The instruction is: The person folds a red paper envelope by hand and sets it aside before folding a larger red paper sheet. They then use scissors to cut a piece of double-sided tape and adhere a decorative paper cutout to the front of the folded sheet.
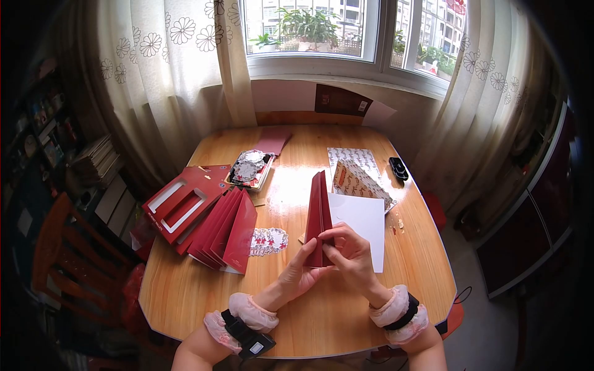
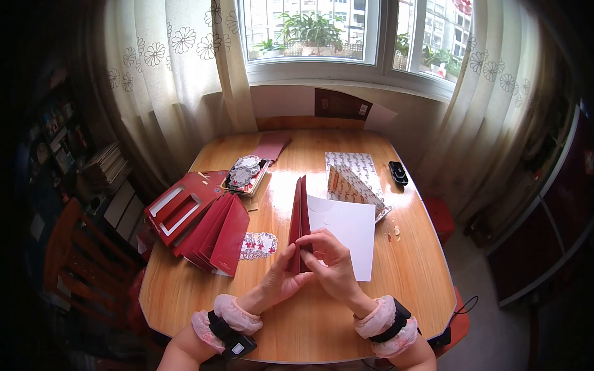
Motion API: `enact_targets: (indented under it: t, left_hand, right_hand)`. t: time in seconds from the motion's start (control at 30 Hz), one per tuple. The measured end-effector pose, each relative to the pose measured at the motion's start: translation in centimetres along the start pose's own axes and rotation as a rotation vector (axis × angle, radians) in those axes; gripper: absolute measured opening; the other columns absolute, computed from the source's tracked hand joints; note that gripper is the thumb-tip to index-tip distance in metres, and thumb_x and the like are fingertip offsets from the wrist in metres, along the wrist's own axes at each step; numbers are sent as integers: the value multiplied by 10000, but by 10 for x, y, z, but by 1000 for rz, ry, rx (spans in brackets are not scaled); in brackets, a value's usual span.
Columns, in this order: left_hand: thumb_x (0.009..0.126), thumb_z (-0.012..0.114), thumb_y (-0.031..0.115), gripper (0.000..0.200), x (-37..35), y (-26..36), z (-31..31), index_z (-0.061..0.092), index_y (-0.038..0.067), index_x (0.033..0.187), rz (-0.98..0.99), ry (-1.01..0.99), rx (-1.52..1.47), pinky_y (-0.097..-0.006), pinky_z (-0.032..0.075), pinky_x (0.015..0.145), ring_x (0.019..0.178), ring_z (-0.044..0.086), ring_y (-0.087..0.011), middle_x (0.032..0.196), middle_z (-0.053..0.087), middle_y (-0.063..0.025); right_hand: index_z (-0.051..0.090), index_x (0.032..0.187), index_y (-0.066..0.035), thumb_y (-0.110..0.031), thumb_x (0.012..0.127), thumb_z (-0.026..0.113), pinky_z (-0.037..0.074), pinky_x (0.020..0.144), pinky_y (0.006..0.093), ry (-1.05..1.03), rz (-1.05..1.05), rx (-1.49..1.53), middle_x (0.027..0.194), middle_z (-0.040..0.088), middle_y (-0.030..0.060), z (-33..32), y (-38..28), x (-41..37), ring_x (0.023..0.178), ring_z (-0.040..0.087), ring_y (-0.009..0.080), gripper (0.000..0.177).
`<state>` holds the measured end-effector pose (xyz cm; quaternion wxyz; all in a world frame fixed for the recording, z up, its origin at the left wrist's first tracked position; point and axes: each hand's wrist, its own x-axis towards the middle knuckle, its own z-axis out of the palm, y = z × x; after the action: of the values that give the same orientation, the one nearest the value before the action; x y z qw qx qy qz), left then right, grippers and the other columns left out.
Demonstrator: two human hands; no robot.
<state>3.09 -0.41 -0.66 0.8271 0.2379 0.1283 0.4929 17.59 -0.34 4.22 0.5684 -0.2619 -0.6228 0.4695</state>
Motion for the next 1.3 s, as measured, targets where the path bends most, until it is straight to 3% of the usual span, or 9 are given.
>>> enact_targets:
  t: [0.37, 0.47, 0.63, 0.8, 1.1, 1.17, 1.2, 1.27, 1.3]
  left_hand:
    - [983, 557, 385, 463, 0, -3, -5, 475, 87, 1328, 7, -32, 59, -404, 435, 1057, 1223, 522, -193, 1266, 555, -84]
    - [978, 521, 472, 569, 1, -5, -6, 403, 91, 1384, 75, -136, 185, -426, 377, 1101, 1275, 471, -224, 1312, 506, -92]
    - [915, 505, 631, 737, -4, -5, 7, 361, 100, 1406, 119, -316, 245, -435, 318, 1131, 1303, 427, -280, 1302, 469, -88]
    - [1007, 499, 399, 538, 6, 9, 22, 374, 60, 1405, 90, -536, 298, -353, 359, 1111, 1289, 451, -203, 1346, 465, -84]
    - [1008, 512, 334, 495, -4, 3, -29, 389, 59, 1401, 62, -292, -22, -378, 447, 1029, 1193, 536, -230, 1326, 506, -128]
    - [1010, 510, 321, 507, 9, 17, -57, 365, 52, 1415, -48, -698, 18, -375, 495, 933, 1118, 570, -227, 1295, 526, -133]
    - [1010, 510, 321, 507, 6, 23, -44, 365, 52, 1415, -49, -699, 20, -375, 495, 933, 1118, 570, -227, 1295, 526, -133]
    - [1003, 526, 244, 426, -8, 35, -10, 436, 39, 1365, 167, -294, 250, -369, 509, 858, 1058, 582, -217, 1219, 564, -136]
    - [1003, 526, 244, 426, -10, 39, -22, 436, 39, 1365, 169, -293, 255, -369, 509, 858, 1058, 582, -217, 1219, 564, -136]
  right_hand:
    - [602, 1190, 7, 55, 898, 582, 530, 807, 246, -51, -83, -11, 1099, 553, 65, 0, 2, -4, 955, 614, 123, 297]
    - [301, 1495, -40, 20, 881, 617, 515, 757, 246, -108, -91, -50, 1199, 529, 125, 1, -5, -11, 864, 626, 127, 693]
    - [158, 1534, -70, -14, 847, 669, 516, 726, 265, -178, -163, -93, 1196, 516, 162, -1, -5, -10, 827, 633, 153, 858]
    - [95, 1536, -69, -35, 855, 657, 533, 727, 263, -219, -88, 190, 1147, 544, 166, -6, -11, -13, 857, 641, 178, 883]
    - [302, 1456, 36, -11, 823, 718, 524, 696, 275, -403, -215, -180, 1097, 598, 117, 6, -26, -18, 821, 644, 174, 759]
    - [326, 1441, 36, 6, 816, 715, 523, 680, 290, -412, -247, -211, 1093, 615, 116, 6, -25, -17, 785, 652, 183, 737]
    - [326, 1441, 36, 6, 816, 715, 523, 680, 290, -410, -249, -211, 1093, 615, 116, 4, -24, -17, 785, 652, 183, 737]
    - [358, 1424, 30, 12, 820, 704, 521, 668, 288, -383, -235, -236, 1095, 623, 124, 3, -22, -18, 755, 654, 192, 696]
    - [358, 1424, 30, 12, 820, 704, 521, 668, 288, -384, -238, -233, 1095, 623, 124, 4, -22, -17, 755, 654, 192, 696]
